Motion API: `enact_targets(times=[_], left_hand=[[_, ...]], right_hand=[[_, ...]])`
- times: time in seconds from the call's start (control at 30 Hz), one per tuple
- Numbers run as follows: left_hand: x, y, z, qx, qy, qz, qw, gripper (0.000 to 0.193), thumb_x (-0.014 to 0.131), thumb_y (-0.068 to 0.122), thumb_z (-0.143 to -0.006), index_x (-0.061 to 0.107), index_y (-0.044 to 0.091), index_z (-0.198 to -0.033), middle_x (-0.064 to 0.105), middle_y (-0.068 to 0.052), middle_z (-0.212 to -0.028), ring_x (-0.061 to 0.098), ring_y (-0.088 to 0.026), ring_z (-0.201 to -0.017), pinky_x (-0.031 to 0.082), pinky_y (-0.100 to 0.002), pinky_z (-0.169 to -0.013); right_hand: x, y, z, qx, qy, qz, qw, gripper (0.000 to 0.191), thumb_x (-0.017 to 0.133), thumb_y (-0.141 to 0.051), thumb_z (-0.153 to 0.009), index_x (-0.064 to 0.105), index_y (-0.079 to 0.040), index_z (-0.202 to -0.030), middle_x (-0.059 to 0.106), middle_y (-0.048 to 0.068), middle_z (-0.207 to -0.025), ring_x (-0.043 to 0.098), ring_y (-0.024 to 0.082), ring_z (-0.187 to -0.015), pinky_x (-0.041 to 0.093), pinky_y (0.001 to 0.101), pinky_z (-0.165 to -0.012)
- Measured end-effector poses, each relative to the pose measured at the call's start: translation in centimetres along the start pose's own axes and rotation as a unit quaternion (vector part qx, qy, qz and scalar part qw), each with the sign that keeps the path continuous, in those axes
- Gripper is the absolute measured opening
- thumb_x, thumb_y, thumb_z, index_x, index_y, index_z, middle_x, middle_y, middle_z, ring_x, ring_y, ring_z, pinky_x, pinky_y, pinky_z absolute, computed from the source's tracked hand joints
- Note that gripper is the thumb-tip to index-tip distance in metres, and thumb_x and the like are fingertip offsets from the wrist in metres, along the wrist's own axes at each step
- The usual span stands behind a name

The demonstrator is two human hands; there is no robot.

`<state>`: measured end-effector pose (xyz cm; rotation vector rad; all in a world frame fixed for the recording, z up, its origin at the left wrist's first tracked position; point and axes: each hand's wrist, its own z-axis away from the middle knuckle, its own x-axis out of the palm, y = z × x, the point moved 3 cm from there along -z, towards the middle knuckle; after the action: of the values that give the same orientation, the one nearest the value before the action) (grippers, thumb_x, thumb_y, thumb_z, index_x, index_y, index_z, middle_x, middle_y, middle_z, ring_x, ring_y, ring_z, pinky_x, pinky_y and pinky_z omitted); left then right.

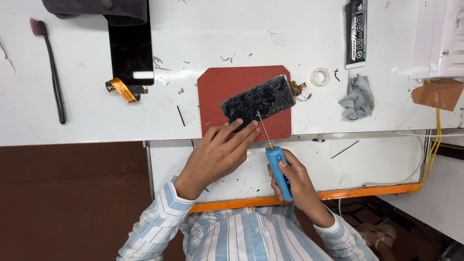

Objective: The person uses a blue electric screwdriver to remove screws from a black rectangular electronic component placed on a red mat. They systematically unscrew multiple fasteners while holding the component steady with their left hand.

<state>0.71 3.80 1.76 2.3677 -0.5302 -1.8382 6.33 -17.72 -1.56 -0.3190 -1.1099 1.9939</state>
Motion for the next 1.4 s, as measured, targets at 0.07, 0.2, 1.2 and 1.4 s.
enact_targets(times=[0.07,0.2,1.2,1.4], left_hand=[[0.0,0.0,0.1,-0.002,0.002,0.008,1.000,0.049,0.074,0.022,-0.089,0.064,0.012,-0.135,0.059,-0.001,-0.146,0.058,-0.022,-0.126,0.051,-0.036,-0.092],[0.1,-0.2,0.3,-0.002,0.007,0.020,1.000,0.047,0.076,0.022,-0.087,0.067,0.010,-0.131,0.063,-0.004,-0.138,0.058,-0.022,-0.127,0.052,-0.037,-0.099],[0.7,0.2,1.0,-0.003,-0.008,-0.018,1.000,0.048,0.072,0.021,-0.091,0.064,0.009,-0.136,0.060,-0.002,-0.140,0.054,-0.019,-0.132,0.047,-0.038,-0.107],[0.8,0.2,1.1,-0.003,-0.017,-0.017,1.000,0.051,0.072,0.023,-0.090,0.063,0.008,-0.138,0.059,-0.001,-0.140,0.053,-0.019,-0.132,0.047,-0.039,-0.108]], right_hand=[[-0.2,-0.1,0.1,-0.004,0.009,-0.013,1.000,0.044,0.041,-0.029,-0.102,0.049,-0.001,-0.134,0.056,0.007,-0.078,0.052,0.009,-0.042,0.042,0.0239,-0.031],[-0.2,0.1,0.2,-0.013,0.022,-0.035,0.999,0.047,0.041,-0.030,-0.102,0.049,-0.001,-0.138,0.056,0.007,-0.079,0.052,0.009,-0.042,0.042,0.0245,-0.031],[0.0,1.2,0.5,-0.004,-0.008,0.075,0.997,0.041,0.043,-0.029,-0.102,0.053,0.000,-0.129,0.060,0.008,-0.076,0.053,0.009,-0.039,0.041,0.0243,-0.030],[0.0,1.2,0.5,-0.002,-0.002,0.072,0.997,0.043,0.043,-0.029,-0.101,0.051,-0.001,-0.132,0.060,0.008,-0.076,0.052,0.009,-0.038,0.041,0.0241,-0.030]])
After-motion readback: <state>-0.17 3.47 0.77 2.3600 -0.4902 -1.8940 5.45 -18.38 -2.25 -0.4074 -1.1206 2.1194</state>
